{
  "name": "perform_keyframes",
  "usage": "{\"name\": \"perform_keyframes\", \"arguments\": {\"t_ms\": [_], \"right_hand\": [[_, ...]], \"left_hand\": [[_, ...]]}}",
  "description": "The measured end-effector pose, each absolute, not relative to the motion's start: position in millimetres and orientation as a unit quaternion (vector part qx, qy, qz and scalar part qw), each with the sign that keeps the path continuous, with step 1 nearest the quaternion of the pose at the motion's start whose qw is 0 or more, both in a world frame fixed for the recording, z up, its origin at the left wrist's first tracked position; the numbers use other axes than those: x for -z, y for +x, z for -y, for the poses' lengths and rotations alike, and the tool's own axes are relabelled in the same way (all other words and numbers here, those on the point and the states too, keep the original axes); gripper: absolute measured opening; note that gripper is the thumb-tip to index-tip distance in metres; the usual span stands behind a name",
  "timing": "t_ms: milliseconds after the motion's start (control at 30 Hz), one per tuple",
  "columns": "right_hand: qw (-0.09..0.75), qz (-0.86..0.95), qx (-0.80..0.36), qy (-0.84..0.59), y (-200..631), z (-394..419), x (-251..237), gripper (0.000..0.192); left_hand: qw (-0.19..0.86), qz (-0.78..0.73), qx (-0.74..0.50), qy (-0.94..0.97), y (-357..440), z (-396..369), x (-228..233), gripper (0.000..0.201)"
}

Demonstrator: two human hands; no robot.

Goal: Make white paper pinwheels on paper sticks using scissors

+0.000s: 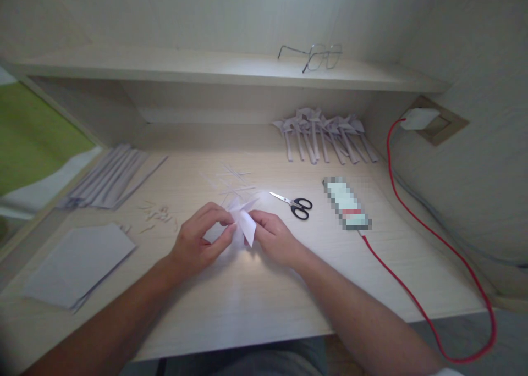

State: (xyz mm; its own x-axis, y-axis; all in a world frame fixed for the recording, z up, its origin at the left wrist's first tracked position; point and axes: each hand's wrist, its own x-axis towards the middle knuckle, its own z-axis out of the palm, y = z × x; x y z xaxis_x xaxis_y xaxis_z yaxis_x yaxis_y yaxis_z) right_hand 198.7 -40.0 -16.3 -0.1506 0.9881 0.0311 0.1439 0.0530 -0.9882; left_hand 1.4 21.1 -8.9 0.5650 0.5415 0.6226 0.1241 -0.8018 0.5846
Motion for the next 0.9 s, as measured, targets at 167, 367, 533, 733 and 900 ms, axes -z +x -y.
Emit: {"name": "perform_keyframes", "arguments": {"t_ms": [167, 367, 533, 733, 900], "right_hand": [[0.436, 0.589, -0.483, -0.479, 198.5, 40.0, 14.2, 0.022], [0.462, 0.563, -0.484, -0.484, 196.4, 37.4, 17.5, 0.02], [0.485, 0.522, -0.488, -0.505, 192.7, 38.5, 20.0, 0.014], [0.502, 0.513, -0.489, -0.496, 190.6, 38.2, 22.4, 0.011], [0.503, 0.538, -0.467, -0.489, 193.4, 37.9, 20.5, 0.006]], "left_hand": [[0.267, -0.202, -0.427, 0.84, 1.7, -22.5, 9.3, 0.009], [0.288, -0.217, -0.416, 0.835, 1.2, -23.1, 10.3, 0.007], [0.272, -0.243, -0.411, 0.835, 1.3, -21.6, 11.7, 0.007], [0.29, -0.267, -0.399, 0.828, 2.2, -21.2, 12.2, 0.006], [0.294, -0.261, -0.391, 0.832, 2.3, -20.9, 9.8, 0.006]]}}
